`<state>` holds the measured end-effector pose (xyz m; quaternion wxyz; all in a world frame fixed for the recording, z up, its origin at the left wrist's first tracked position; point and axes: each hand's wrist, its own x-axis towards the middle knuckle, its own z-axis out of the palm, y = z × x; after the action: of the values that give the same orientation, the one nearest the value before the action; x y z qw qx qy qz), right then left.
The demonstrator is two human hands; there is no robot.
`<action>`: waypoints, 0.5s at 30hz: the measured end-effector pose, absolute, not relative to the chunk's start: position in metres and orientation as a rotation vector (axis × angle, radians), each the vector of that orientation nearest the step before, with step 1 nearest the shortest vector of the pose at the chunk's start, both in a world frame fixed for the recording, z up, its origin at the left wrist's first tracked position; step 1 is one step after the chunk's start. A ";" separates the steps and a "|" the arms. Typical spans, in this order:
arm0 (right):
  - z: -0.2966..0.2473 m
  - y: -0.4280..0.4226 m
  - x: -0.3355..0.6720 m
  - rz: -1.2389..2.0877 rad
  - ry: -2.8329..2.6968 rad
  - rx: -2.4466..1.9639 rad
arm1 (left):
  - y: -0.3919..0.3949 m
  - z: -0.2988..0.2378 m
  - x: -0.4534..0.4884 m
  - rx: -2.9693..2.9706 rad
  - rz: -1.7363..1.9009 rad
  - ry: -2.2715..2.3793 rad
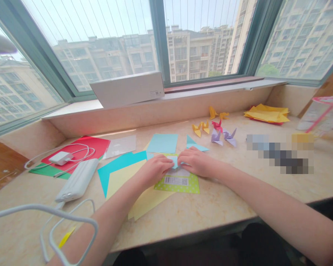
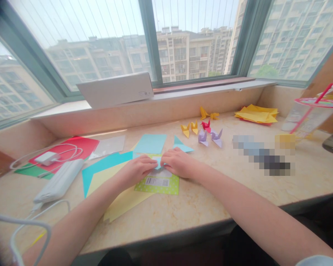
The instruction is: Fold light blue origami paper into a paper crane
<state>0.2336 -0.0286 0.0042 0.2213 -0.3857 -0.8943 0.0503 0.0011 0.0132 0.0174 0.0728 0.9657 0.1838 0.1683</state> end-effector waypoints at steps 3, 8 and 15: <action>0.006 -0.032 0.234 0.135 -2.488 -1.078 | 0.010 0.020 -0.002 2.964 0.411 0.590; 0.007 -0.033 0.234 0.099 -2.549 -1.058 | 0.006 0.023 -0.004 2.958 0.344 0.615; 0.005 -0.034 0.235 0.052 -2.533 -1.028 | 0.004 0.017 0.004 2.885 0.365 0.571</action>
<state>0.2348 -0.0341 0.0050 0.2022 -0.3683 -0.9073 0.0188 0.0041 0.0036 0.0169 0.0892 0.9696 0.1920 0.1226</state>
